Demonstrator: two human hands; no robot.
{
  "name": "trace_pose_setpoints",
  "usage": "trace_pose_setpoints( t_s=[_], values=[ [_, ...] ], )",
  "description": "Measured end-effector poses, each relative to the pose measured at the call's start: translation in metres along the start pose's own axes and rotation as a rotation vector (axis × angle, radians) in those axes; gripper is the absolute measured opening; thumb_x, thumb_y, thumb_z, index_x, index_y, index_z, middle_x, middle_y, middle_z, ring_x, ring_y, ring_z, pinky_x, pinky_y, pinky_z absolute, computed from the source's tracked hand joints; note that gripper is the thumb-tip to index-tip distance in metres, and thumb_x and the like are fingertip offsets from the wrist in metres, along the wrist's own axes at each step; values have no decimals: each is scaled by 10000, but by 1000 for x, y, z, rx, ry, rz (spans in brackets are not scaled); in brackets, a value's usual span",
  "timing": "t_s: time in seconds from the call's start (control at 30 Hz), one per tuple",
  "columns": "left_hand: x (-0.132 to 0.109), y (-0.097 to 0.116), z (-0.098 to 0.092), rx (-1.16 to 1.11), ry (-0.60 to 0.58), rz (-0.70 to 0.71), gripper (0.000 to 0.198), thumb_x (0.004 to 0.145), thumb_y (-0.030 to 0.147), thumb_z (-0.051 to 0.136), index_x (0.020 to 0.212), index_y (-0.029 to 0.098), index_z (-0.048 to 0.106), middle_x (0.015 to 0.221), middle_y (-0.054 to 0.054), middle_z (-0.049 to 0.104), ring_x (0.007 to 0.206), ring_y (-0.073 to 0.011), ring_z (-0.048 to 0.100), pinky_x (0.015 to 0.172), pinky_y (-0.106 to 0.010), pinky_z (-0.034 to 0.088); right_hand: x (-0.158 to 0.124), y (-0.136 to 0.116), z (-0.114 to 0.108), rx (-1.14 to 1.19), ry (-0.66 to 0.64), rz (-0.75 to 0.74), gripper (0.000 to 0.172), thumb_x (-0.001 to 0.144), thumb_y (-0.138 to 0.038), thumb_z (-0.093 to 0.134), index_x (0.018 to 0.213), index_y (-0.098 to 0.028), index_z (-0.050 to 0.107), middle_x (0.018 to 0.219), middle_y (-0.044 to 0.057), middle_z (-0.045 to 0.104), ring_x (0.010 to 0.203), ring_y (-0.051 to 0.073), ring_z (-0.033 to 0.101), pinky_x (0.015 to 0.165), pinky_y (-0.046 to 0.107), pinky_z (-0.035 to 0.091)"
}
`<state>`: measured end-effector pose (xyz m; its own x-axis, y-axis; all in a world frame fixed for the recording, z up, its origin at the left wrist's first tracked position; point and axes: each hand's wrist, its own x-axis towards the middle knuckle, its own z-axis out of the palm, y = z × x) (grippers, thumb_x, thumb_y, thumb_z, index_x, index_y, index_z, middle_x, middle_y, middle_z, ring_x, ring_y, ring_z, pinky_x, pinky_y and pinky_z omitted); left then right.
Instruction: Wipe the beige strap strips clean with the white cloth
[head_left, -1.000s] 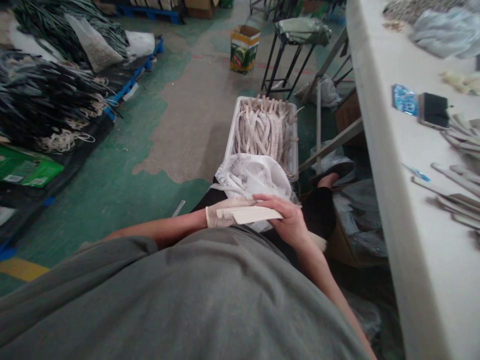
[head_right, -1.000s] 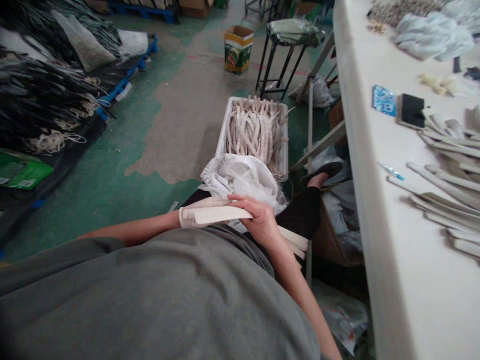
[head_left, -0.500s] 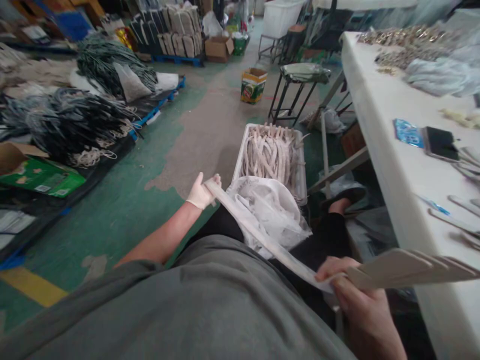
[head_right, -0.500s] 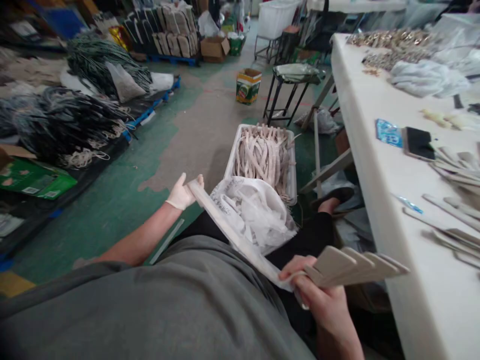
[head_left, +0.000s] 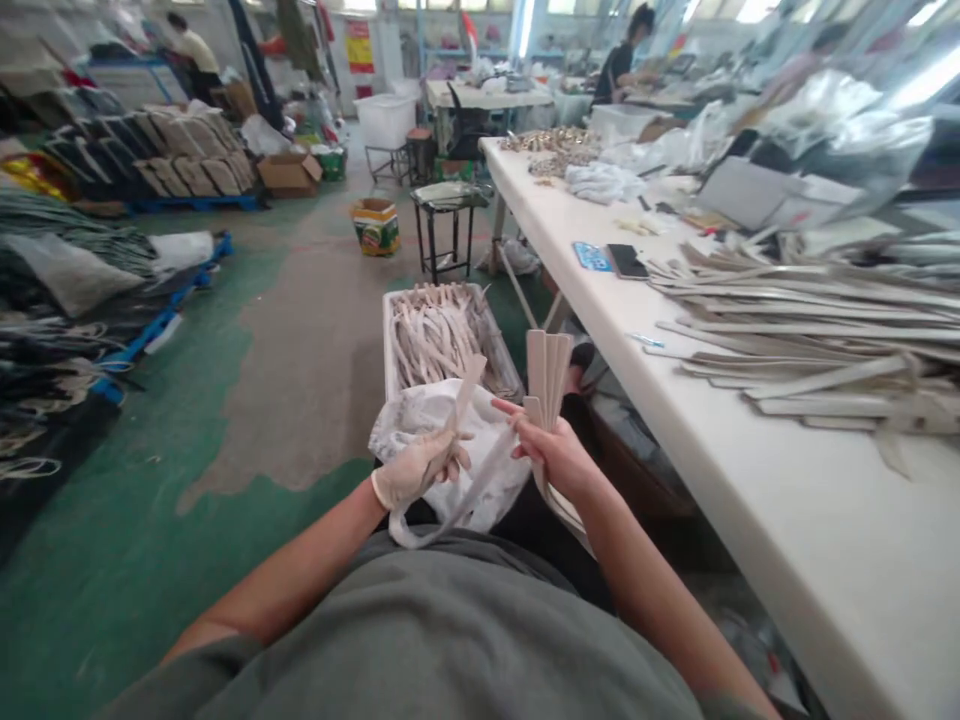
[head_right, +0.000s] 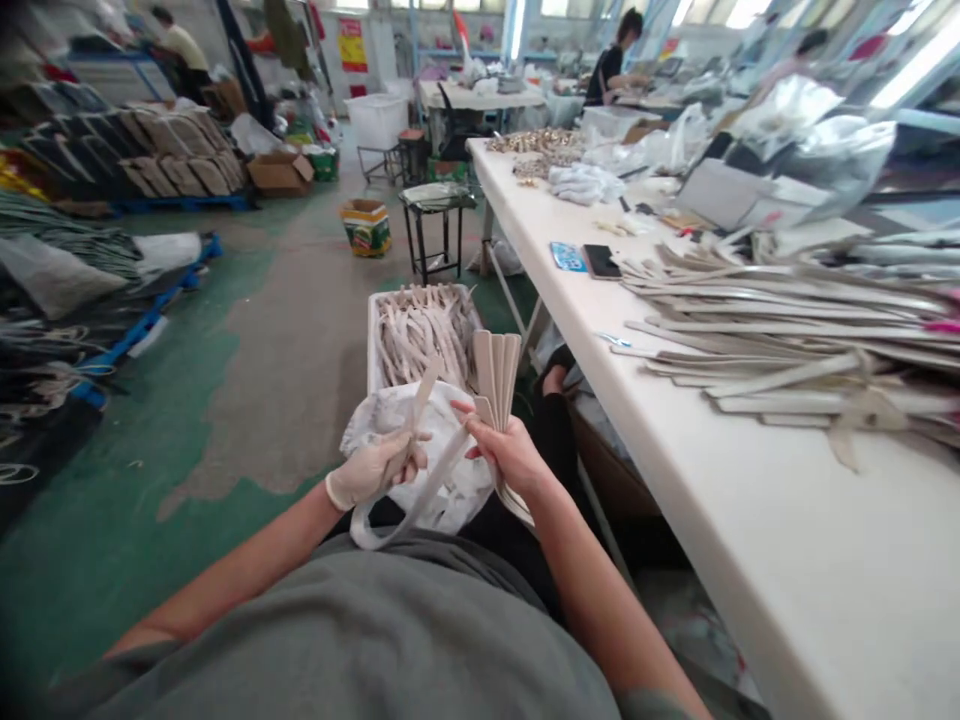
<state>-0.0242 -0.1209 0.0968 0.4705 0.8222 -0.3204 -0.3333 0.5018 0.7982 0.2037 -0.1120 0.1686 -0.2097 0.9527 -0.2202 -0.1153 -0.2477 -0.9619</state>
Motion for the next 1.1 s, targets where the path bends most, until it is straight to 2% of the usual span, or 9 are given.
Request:
trace_pose_setpoints(
  t_s=[0.1,0.2,0.33,0.47,0.63,0.77,0.93,1.03,1.1],
  values=[
    [-2,-10,12,137,-119,-95,486,827,616,693,908,138,693,689,-63,662,482,-102,540,434,-219,310,10,-5,-5,-16,-18,-40,432,748,-464,767,1052,-157,777,492,-79,484,446,71,269,576,272,519],
    [-6,-1,22,249,-156,-98,484,833,624,679,860,142,692,777,-89,687,623,-149,608,560,-250,434,9,-4,-5,-102,-20,-92,363,751,-472,743,922,-156,791,719,18,698,441,62,344,471,241,449],
    [-10,15,46,309,-169,68,559,790,618,719,1116,165,690,1040,-139,714,929,-257,660,874,-382,508,-1,-8,6,-294,10,-154,315,790,-439,720,903,-157,803,710,43,707,515,119,514,432,226,390],
    [-11,6,65,494,-97,63,339,847,578,631,875,251,717,822,-82,703,756,-242,638,750,-388,493,-19,-28,7,-505,68,-343,203,819,-364,711,775,-183,793,615,12,644,569,135,537,498,235,423],
    [-22,-32,58,626,-243,-42,274,883,516,581,815,277,697,767,-42,654,694,-215,587,656,-356,436,-40,-56,-28,-390,407,-338,283,797,-467,737,810,-194,810,568,29,652,395,101,395,345,244,319],
    [-17,-42,35,444,-87,-63,430,802,703,606,814,285,708,690,-45,627,615,-210,580,629,-366,442,-56,-52,-62,-422,570,-324,301,743,-508,769,831,-223,810,731,74,742,404,123,451,320,263,319],
    [31,0,-10,301,141,5,448,722,660,726,820,223,715,752,-76,691,695,-215,647,723,-356,507,-96,-5,-105,-674,795,-161,320,735,-566,736,820,-263,797,539,0,644,449,177,531,380,280,395],
    [76,55,-27,313,245,3,385,785,531,727,879,160,684,777,-85,697,667,-186,644,667,-311,515,-109,24,-120,-776,755,-116,373,756,-627,680,685,-267,748,526,-8,648,461,187,564,415,287,422],
    [107,103,-25,394,323,46,321,878,450,655,889,129,651,727,-75,677,649,-170,637,690,-303,525,-101,30,-119,-815,703,-104,394,782,-622,655,664,-255,735,498,-8,633,447,186,564,422,286,425]
  ],
)
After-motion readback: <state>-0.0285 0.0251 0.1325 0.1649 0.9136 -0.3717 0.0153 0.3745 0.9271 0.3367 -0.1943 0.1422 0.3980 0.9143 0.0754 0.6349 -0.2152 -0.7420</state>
